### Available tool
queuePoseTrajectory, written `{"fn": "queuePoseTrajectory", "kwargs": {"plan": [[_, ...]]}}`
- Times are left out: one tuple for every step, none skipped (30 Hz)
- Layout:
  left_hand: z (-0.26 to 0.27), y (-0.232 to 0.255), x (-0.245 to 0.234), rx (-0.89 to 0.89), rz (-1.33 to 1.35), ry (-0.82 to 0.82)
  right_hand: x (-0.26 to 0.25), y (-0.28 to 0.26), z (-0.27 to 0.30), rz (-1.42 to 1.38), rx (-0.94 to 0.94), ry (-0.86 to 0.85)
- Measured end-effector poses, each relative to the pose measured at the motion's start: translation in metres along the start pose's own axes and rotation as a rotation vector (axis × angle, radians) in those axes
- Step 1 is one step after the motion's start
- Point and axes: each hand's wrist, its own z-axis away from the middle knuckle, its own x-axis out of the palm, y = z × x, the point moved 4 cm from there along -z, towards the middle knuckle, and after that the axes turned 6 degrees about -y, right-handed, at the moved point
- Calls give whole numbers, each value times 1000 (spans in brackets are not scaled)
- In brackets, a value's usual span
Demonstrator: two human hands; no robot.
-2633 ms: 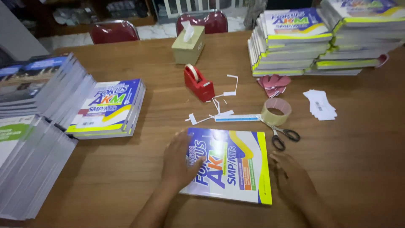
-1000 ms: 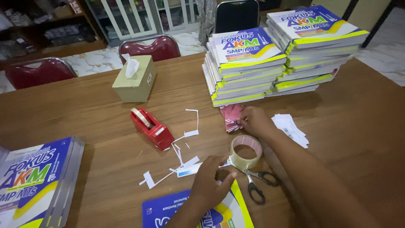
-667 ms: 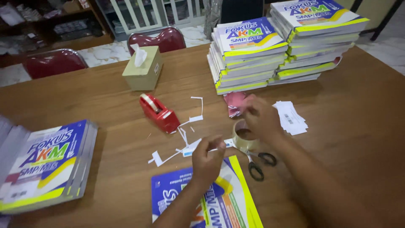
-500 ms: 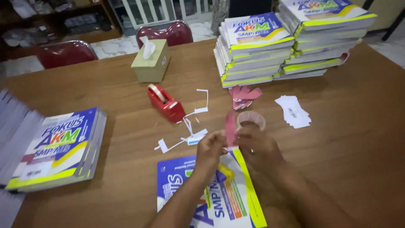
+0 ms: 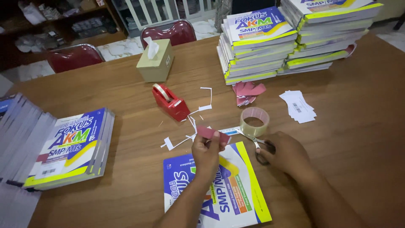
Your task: Labeling library books with identifying strips and barcode labels using tape and scissors.
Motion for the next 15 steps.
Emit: {"fn": "queuePoseTrajectory", "kwargs": {"plan": [[-2, 3, 1, -1, -1, 2, -8, -5, 4, -1, 0, -2], [0, 3, 1, -37, 14, 20, -13, -8, 10, 21, 50, -58], [1, 2, 1, -72, 30, 38, -18, -10, 16, 42, 101, -113], [2, 3, 0, -78, 31, 45, -20, -8, 15, 45, 99, -121], [2, 4, 0, -90, 69, 55, -21, -5, 15, 95, 99, -166], [3, 6, 0, -99, 108, 64, -21, -3, 14, 147, 98, -207], [-1, -2, -3, -100, 109, 71, -12, 4, 9, 150, 94, -212], [-6, -11, -5, -132, 118, 69, -3, 12, 4, 136, 126, -212], [-10, -19, -7, -163, 126, 66, 6, 20, -1, 122, 158, -211], [-9, -19, -9, -168, 123, 74, 20, 35, -5, 121, 154, -220], [-8, -20, -10, -186, 123, 78, 32, 49, -10, -62, 173, -182], [-11, -18, -9, -198, 125, 81, 41, 64, -17, -242, 189, -137], [-12, -21, -13, -197, 126, 87, 43, 67, -21, -241, 184, -140], [-14, -24, -17, -191, 123, 87, 48, 70, -23, -450, 193, -212], [-15, -27, -20, -185, 120, 87, 54, 73, -24, -660, 201, -285]]}}
